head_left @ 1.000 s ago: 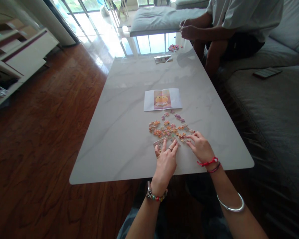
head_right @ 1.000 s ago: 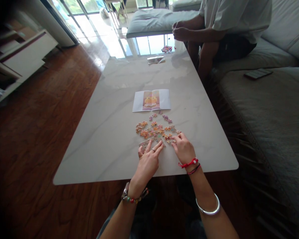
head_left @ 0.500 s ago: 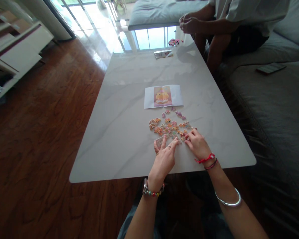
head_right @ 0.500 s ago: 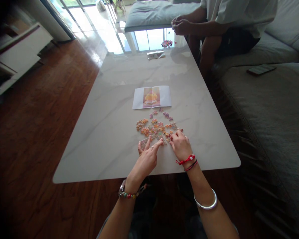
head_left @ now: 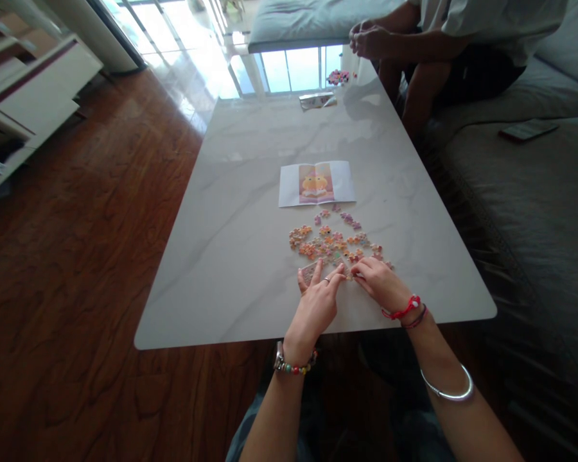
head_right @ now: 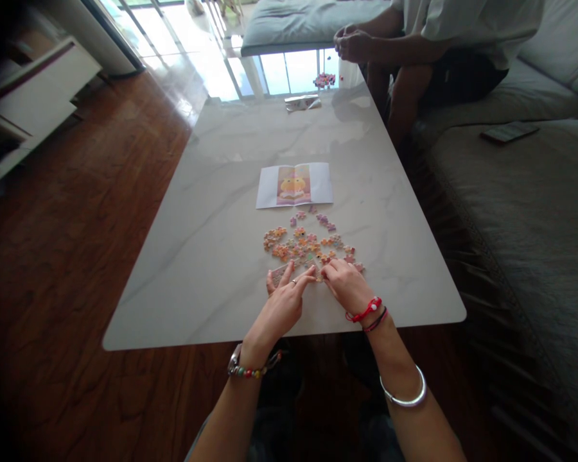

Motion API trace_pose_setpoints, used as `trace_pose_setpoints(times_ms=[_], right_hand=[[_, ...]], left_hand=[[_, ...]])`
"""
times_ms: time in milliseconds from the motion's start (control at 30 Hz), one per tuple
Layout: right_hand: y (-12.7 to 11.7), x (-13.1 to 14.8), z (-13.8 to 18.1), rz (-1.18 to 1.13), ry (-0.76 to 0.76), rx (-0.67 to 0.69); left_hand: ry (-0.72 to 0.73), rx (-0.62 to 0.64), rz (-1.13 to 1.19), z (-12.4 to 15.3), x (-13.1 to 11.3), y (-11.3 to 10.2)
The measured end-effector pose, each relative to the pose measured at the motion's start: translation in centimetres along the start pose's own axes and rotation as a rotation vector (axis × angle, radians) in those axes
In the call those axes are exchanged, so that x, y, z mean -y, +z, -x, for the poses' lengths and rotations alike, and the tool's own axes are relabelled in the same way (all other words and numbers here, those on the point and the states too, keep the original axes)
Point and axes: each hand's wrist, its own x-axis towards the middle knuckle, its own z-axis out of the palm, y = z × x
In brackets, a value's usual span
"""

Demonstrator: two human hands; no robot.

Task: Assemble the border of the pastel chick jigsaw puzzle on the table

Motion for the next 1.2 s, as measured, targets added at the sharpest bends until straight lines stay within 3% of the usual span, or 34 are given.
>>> trace_pose_setpoints(times_ms=[367, 600, 833, 1200], right_hand=[[-0.7, -1.4, 0.5, -0.040, 0.008, -0.019], [0.3, 2.6, -0.7, -0.147, -0.134, -0.106], [2.2, 6.1, -1.7, -0.087, -0.145, -0.071], [2.7, 6.4, -2.1, -0.025, -0.154, -0.034]], left_hand=[[-0.014, -0.163, 0.092, -0.4, 1.2, -1.6], [-0.052, -0.277, 0.137, 0.8, 5.5, -3.3], [-0.087, -0.205, 0.149, 1.4, 5.9, -3.1], [-0.113, -0.152, 0.142, 1.7, 6.0, -2.9]])
